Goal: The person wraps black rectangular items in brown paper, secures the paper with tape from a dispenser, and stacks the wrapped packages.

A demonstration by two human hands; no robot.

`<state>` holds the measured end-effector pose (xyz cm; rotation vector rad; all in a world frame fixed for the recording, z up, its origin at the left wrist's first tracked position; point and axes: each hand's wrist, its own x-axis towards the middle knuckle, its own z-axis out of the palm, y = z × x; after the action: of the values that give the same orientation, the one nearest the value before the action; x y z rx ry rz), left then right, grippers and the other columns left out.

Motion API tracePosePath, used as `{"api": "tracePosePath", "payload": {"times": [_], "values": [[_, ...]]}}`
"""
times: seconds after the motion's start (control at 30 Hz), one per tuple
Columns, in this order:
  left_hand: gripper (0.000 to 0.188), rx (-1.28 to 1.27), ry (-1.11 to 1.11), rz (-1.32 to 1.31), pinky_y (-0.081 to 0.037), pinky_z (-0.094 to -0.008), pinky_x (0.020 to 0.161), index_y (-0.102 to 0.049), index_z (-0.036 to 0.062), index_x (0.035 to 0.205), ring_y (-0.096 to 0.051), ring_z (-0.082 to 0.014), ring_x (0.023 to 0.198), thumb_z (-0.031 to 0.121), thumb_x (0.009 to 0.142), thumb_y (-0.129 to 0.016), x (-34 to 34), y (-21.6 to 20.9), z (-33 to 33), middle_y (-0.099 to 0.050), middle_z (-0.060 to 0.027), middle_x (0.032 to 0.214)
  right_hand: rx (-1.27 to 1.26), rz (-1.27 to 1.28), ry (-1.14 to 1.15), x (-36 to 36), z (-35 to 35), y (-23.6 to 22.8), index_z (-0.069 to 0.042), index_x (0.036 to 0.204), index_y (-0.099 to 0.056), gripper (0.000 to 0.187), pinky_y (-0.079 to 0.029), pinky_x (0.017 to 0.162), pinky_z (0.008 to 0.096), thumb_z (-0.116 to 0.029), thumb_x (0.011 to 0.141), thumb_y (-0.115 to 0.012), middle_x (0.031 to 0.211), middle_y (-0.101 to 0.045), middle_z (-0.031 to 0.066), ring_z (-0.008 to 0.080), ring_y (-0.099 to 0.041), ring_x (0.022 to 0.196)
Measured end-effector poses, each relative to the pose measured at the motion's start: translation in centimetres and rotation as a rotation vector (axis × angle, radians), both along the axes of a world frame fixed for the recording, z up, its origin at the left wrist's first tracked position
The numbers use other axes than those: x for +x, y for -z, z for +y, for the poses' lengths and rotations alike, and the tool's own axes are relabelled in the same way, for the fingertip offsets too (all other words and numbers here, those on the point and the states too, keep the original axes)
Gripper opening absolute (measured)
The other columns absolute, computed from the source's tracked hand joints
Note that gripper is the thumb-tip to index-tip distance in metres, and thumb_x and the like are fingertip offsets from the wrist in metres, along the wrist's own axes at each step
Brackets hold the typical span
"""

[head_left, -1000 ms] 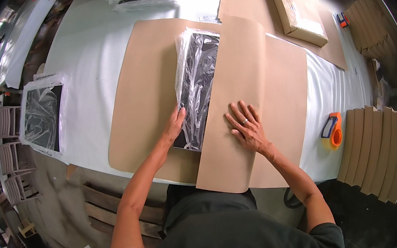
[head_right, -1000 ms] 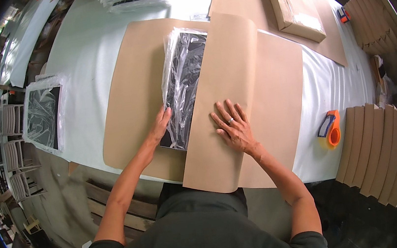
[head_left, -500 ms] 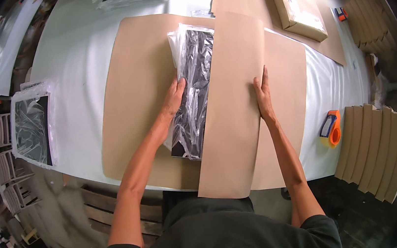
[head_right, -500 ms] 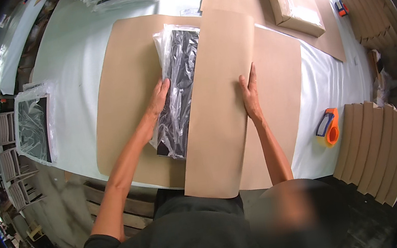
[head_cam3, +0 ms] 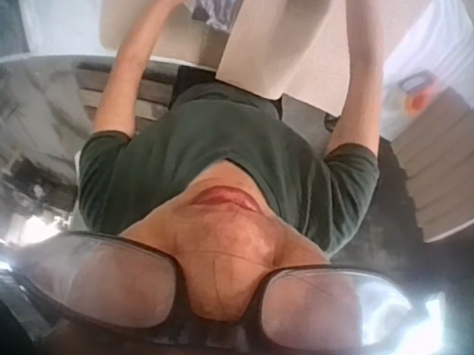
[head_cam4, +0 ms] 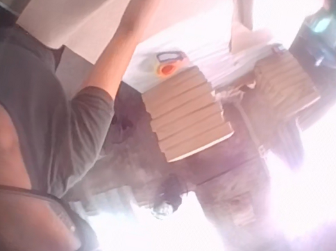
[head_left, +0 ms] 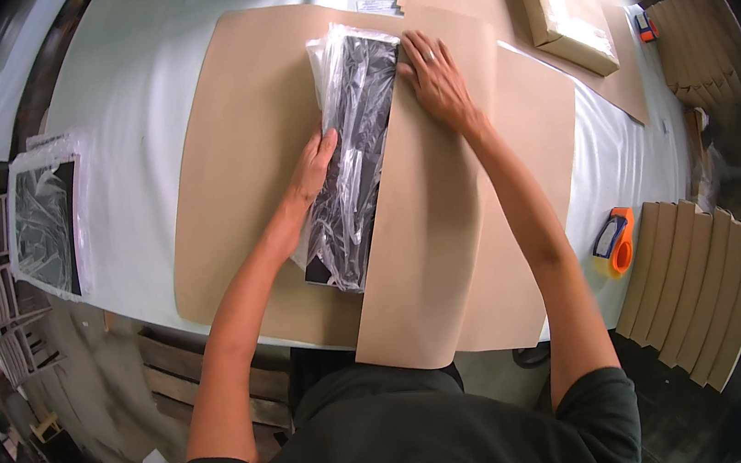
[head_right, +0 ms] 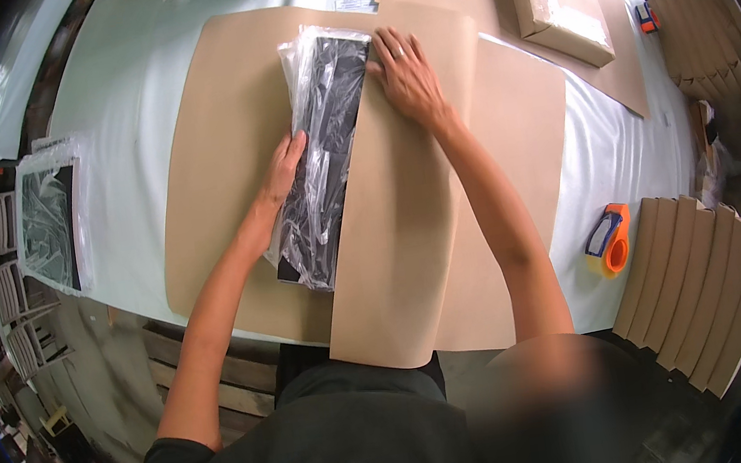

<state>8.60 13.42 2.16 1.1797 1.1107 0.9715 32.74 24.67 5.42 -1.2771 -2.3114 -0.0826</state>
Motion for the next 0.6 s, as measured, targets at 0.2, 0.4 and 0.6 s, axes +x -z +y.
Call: {"api": "tracePosePath", "payload": {"times": [0.2,0.4,0.6], "values": [[0.07,-0.262,0.108,-0.133,-0.027,-0.0327,0.107,-0.037,-0.0044,0.138,-0.04,-0.0235,0.126,0.049,0.094,-0.045,0.4,0.9,0.5,-0.045,-0.016,0.137,-0.308,-0.616,0.023,0.3,9.2,3.4,-0.008,0.127,-0.054,0.049,-0.039,0.096,0.0457,-0.042,0.093,-0.041,0.104,-0.064,0.0156,0.0334,-0.059,0.097],[0.067,-0.034,-0.008,0.091,-0.036,-0.0324,0.099,-0.044,-0.0041,0.132,-0.051,-0.022,0.113,0.05,0.092,-0.048,-0.3,0.2,-0.4,-0.055,-0.0147,0.125,-0.514,-0.298,0.099,-0.5,12.0,3.8,-0.002,0.12,-0.058,0.068,-0.033,0.102,0.0435,-0.058,0.089,-0.034,0.114,-0.058,0.0233,0.0371,-0.051,0.111],[0.059,0.057,-0.007,0.061,-0.037,-0.0323,0.1,-0.047,-0.0011,0.133,-0.051,-0.0199,0.112,0.044,0.094,-0.048,-1.2,2.6,-0.3,-0.057,-0.0127,0.122,-0.592,-0.148,0.127,-1.0,13.0,4.2,0.004,0.113,-0.062,0.091,-0.027,0.108,0.0413,-0.075,0.085,-0.026,0.124,-0.052,0.0311,0.0408,-0.043,0.126]]}}
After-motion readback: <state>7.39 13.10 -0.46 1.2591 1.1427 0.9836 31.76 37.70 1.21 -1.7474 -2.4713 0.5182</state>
